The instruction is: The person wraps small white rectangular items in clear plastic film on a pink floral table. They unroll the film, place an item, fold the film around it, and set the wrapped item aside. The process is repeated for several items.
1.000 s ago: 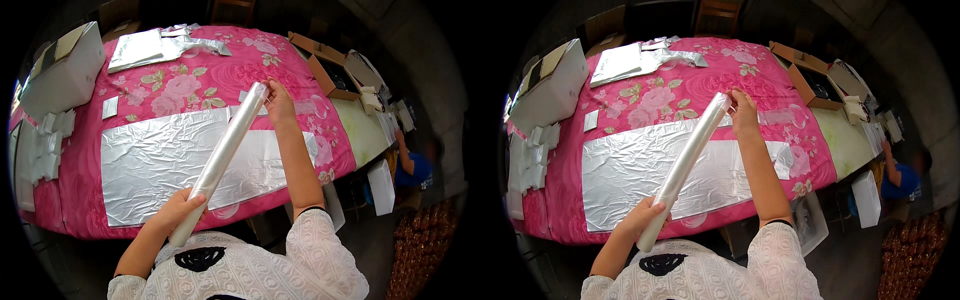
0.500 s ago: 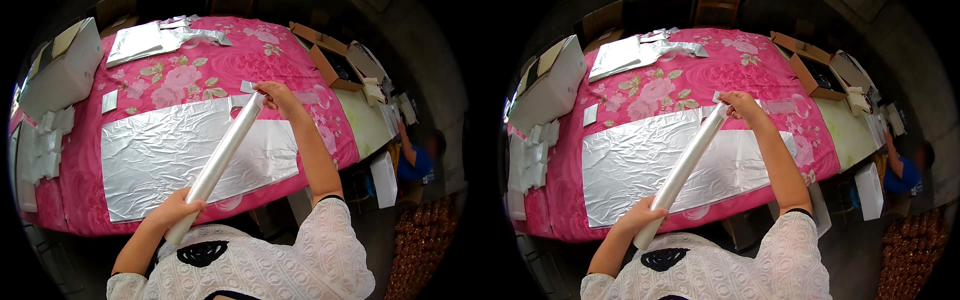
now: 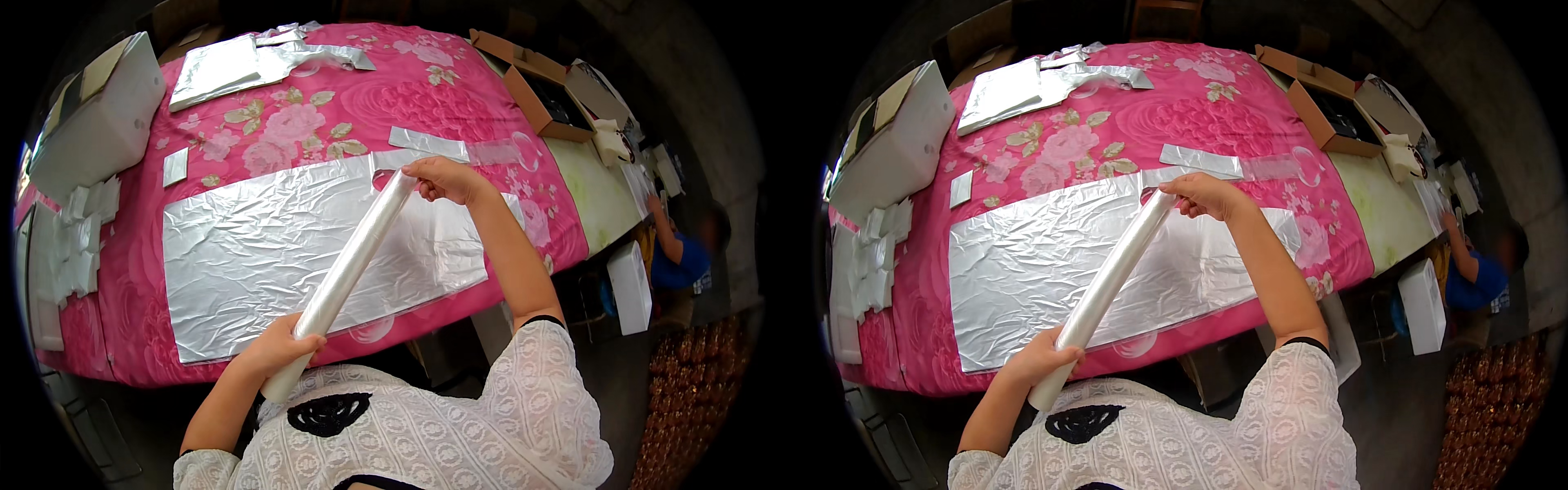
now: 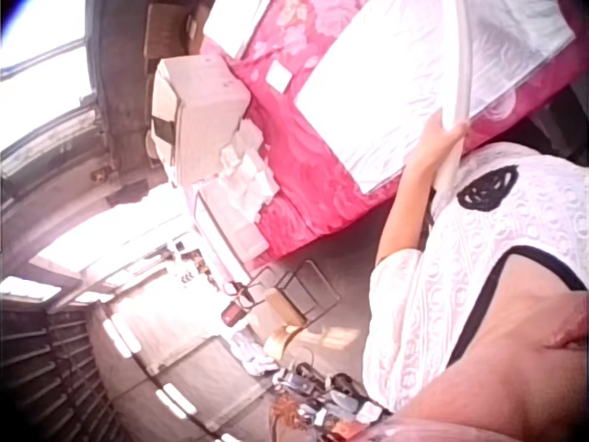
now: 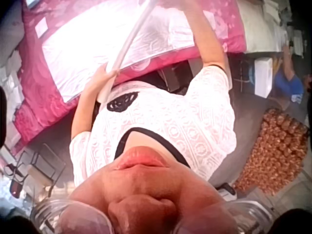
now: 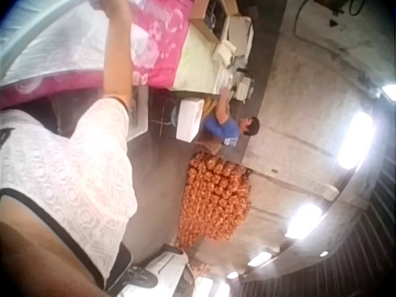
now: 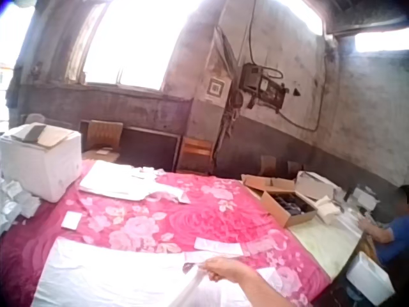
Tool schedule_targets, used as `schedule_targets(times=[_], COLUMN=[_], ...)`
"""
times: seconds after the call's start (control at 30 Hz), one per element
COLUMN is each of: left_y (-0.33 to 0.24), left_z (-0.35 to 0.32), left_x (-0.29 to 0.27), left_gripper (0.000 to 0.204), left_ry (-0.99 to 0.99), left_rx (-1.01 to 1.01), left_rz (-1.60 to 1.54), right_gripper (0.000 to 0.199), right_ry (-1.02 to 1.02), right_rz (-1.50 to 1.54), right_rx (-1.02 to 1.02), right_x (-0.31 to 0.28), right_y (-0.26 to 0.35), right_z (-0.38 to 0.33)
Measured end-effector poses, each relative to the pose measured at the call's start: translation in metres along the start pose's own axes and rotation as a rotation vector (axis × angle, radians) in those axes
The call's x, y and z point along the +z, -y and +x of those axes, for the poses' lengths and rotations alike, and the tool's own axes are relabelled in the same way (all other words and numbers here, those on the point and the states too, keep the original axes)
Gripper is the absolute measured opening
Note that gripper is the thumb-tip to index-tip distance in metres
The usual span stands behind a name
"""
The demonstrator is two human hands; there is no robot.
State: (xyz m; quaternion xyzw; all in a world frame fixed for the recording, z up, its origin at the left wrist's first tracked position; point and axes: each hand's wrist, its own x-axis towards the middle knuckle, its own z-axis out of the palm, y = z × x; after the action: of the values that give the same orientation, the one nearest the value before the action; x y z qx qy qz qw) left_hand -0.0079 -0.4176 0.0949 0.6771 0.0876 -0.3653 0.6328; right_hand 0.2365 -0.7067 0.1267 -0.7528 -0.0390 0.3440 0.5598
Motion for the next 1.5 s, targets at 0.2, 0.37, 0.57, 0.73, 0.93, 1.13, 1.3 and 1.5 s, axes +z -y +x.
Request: schedule_targets(times=[0.2, 0.37, 0.57, 0.73, 0.93, 1.13, 1.3, 1.5], left_y=[0.005, 0.005, 0.015, 0.072, 0.090, 0.007, -0.043, -0.026], left_z=[-0.004, -0.008, -0.025, -0.076, -0.155, -0.095, -0.046, 0.011], left_x=[-0.005, -0.007, -0.023, -0.066, -0.128, -0.119, -0.092, -0.074], left_gripper=[0.029, 0.031, 0.039, 0.044, 0.058, 0.047, 0.046, 0.051], left_ry=[0.029, 0.032, 0.008, 0.177, 0.259, 0.127, -0.082, -0.356], left_rx=[-0.053, -0.082, -0.147, -0.197, -0.368, -0.166, 0.200, 0.809], left_rz=[-0.048, -0.038, -0.054, -0.130, -0.198, 0.692, 1.144, 1.245], right_gripper=[0.023, 0.017, 0.017, 0.020, 0.021, 0.021, 0.018, 0.019], right_ry=[0.125, 0.133, -0.091, -0.391, -0.507, -0.262, 0.009, 0.088], right_rz=[-0.012, 0.010, -0.066, -0.177, -0.095, -0.053, -0.225, -0.423], right_rx=[0.050, -0.071, -0.146, -0.194, -0.166, -0.279, -0.292, -0.277], right_x=[0.008, 0.014, 0.017, -0.045, -0.064, 0.014, 0.062, 0.084], right_y=[-0.017, -0.034, -0.042, -0.072, -0.093, -0.051, -0.025, -0.022], right_z=[0.009, 0.018, 0.029, 0.041, 0.034, 0.062, 0.089, 0.097])
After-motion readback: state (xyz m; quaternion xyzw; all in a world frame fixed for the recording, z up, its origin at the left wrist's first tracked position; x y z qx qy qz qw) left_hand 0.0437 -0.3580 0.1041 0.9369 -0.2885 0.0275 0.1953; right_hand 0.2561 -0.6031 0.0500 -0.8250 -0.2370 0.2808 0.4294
